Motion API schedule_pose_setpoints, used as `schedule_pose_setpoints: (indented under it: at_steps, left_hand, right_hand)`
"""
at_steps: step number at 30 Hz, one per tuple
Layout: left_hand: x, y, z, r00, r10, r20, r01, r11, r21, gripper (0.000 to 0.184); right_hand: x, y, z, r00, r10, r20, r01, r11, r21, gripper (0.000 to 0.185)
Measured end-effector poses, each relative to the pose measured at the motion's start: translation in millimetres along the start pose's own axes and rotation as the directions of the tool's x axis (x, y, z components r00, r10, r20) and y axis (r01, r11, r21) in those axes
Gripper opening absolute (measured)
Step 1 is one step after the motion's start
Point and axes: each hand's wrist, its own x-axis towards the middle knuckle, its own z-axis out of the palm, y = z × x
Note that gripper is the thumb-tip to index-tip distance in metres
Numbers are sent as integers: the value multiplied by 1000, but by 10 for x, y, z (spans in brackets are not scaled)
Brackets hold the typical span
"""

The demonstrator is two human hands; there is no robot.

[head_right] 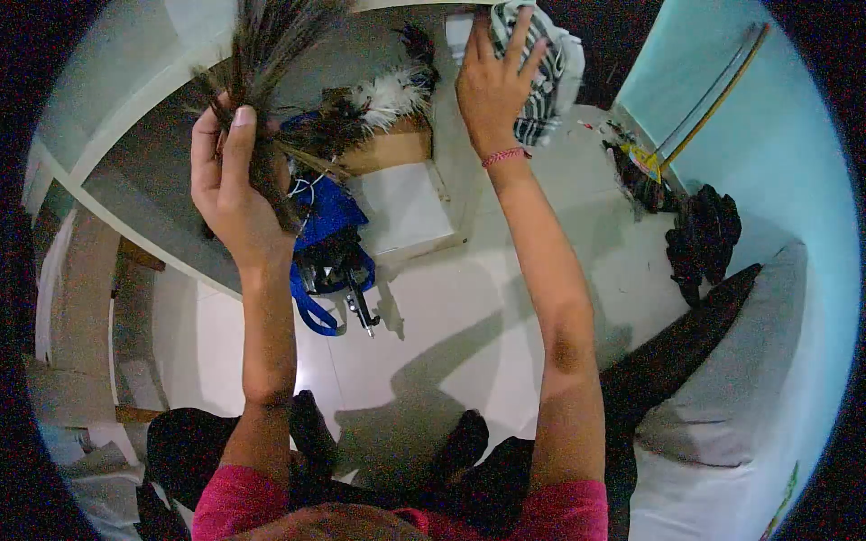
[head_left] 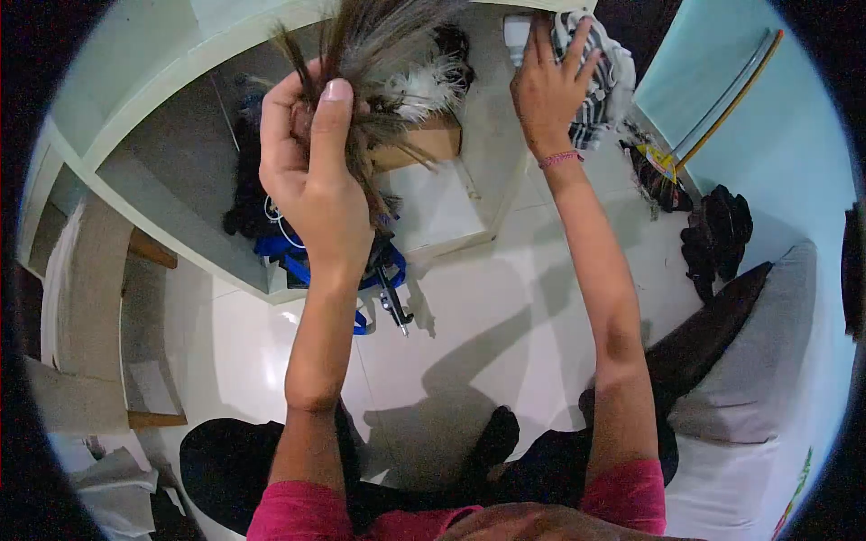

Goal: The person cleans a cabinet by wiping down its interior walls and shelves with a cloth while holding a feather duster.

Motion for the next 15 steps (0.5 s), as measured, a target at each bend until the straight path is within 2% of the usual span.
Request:
schedule_pose_setpoints:
  at_steps: [2, 4, 6, 8, 10, 12, 14, 15]
  left_hand:
    - [45, -47, 6, 1000, -25, -15, 24, 999, -49, 22]
    - [45, -85, 25, 999, -48, -13, 47, 994, -100, 22]
    - [85, -140, 40, 998, -63, -11, 61, 986, -158, 22]
    - [84, -235, 14, 996, -93, 2, 92, 984, -152, 20]
    - [99, -261, -14, 992, -122, 19, 123, 977, -172, 19]
    - [131, -307, -48, 991, -107, 84, 120, 979, -167, 18]
    - [190, -338, -16, 991, -92, 93, 107, 981, -164, 18]
    - [208, -359, -25, 993, -66, 98, 81, 984, -158, 17]
  right_hand:
    - [-187, -48, 41, 999, -42, 33, 41, 999, 35, 42]
    - [-541, -90, 51, 991, -78, 105, 81, 996, -25, 40]
    - [-649, -115, 18, 964, -153, 218, 147, 988, 42, 42]
    - [-501, -103, 24, 957, -168, 235, 183, 982, -41, 42]
    - [-157, -106, -3, 970, -172, 170, 198, 969, -150, 39]
    - [-14, -105, -14, 950, -204, 235, 258, 940, -225, 39]
    - [39, -131, 41, 928, -144, 345, 260, 912, -317, 42]
    - [8, -129, 38, 929, -134, 344, 254, 909, -331, 39]
